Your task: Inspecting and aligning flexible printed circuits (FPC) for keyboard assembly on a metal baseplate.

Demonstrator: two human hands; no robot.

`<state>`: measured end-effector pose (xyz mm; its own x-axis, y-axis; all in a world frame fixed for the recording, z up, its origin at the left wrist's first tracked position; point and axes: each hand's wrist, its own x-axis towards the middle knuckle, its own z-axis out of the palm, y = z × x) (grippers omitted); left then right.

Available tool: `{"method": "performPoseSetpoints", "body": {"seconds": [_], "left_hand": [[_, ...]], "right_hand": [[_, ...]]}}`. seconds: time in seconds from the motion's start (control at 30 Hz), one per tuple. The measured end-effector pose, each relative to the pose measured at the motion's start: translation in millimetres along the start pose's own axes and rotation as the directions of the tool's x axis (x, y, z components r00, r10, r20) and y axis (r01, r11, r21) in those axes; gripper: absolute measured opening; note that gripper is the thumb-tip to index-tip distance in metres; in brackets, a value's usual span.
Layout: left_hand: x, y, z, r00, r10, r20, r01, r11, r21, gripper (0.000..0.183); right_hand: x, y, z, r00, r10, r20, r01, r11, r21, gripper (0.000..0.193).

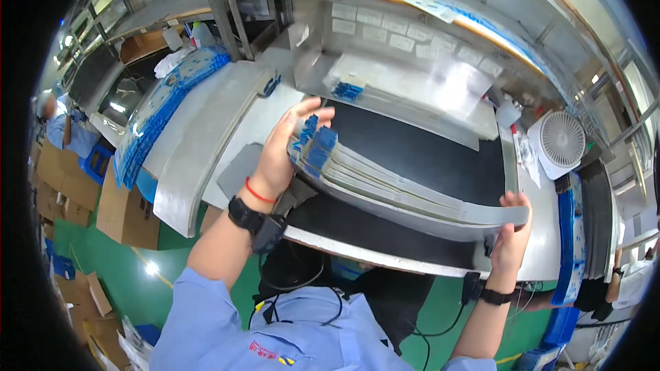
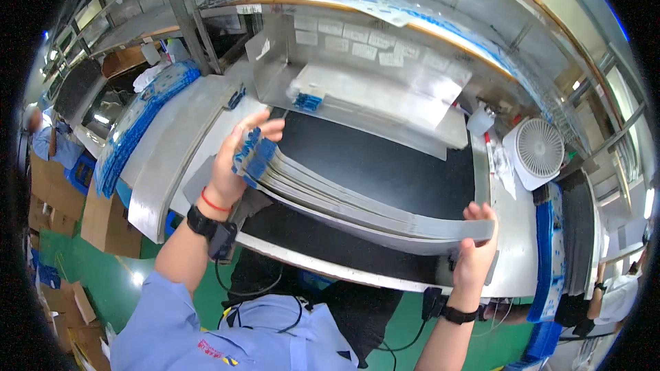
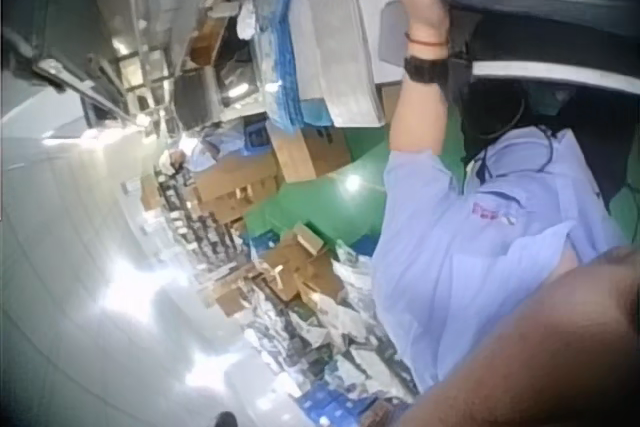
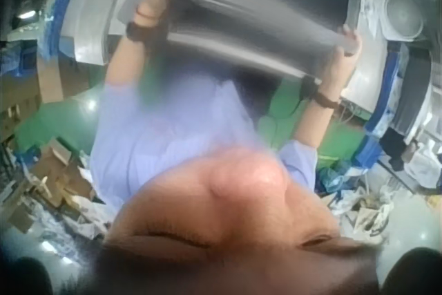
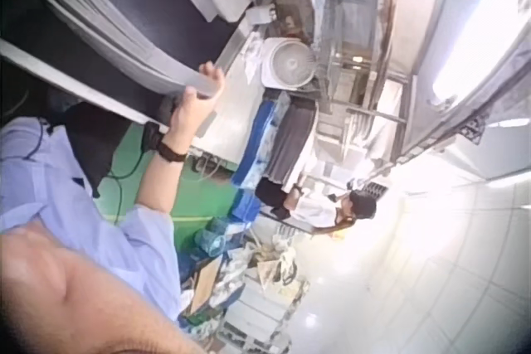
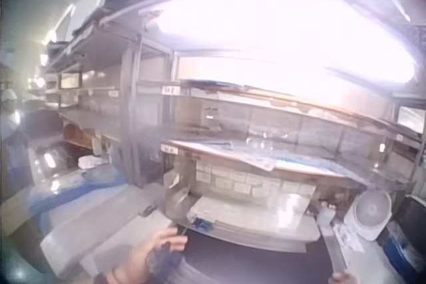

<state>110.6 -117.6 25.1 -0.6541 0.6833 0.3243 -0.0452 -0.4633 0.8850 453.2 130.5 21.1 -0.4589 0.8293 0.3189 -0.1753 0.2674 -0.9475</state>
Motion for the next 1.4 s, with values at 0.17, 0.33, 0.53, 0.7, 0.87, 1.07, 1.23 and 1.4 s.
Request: {"method": "performPoseSetpoints", "body": {"seconds": [0.17,0.33,0.53,0.7,0.87,1.07,1.23,1.4], "left_hand": [[-9,-10,-20,0.99,-0.108,-0.088,0.102,0.992,-0.069,0.048],[6,-13,-41,0.995,0.038,-0.096,-0.049,0.992,-0.114,0.062],[6,-8,-5,0.996,-0.059,-0.064,0.061,0.998,0.035,0.053],[1,-8,3,0.994,-0.046,-0.098,0.067,0.97,0.232,0.037],[-10,3,10,0.999,-0.009,-0.051,0.019,0.981,0.195,0.032],[-1,-2,10,0.991,-0.11,-0.071,0.11,0.994,0.0,0.029],[14,-7,5,0.979,-0.186,-0.084,0.185,0.983,-0.021,0.033],[21,-13,-10,0.985,0.047,-0.167,-0.045,0.999,0.015,0.051]], "right_hand": [[-8,4,-8,0.994,0.086,-0.062,-0.086,0.996,0.003,0.096],[12,10,-26,0.971,0.019,0.238,-0.106,0.927,0.359,0.098],[8,12,-3,0.987,0.134,-0.093,-0.128,0.989,0.072,0.058],[13,4,0,0.975,0.192,-0.111,-0.186,0.981,0.057,0.048],[8,3,1,0.991,-0.043,-0.127,0.051,0.997,0.055,0.051],[25,4,-14,0.984,0.168,0.06,-0.177,0.963,0.204,0.048],[30,5,-26,0.98,0.138,0.145,-0.164,0.97,0.181,0.061],[33,-2,-41,1.0,0.021,0.018,-0.024,0.978,0.207,0.084]]}}
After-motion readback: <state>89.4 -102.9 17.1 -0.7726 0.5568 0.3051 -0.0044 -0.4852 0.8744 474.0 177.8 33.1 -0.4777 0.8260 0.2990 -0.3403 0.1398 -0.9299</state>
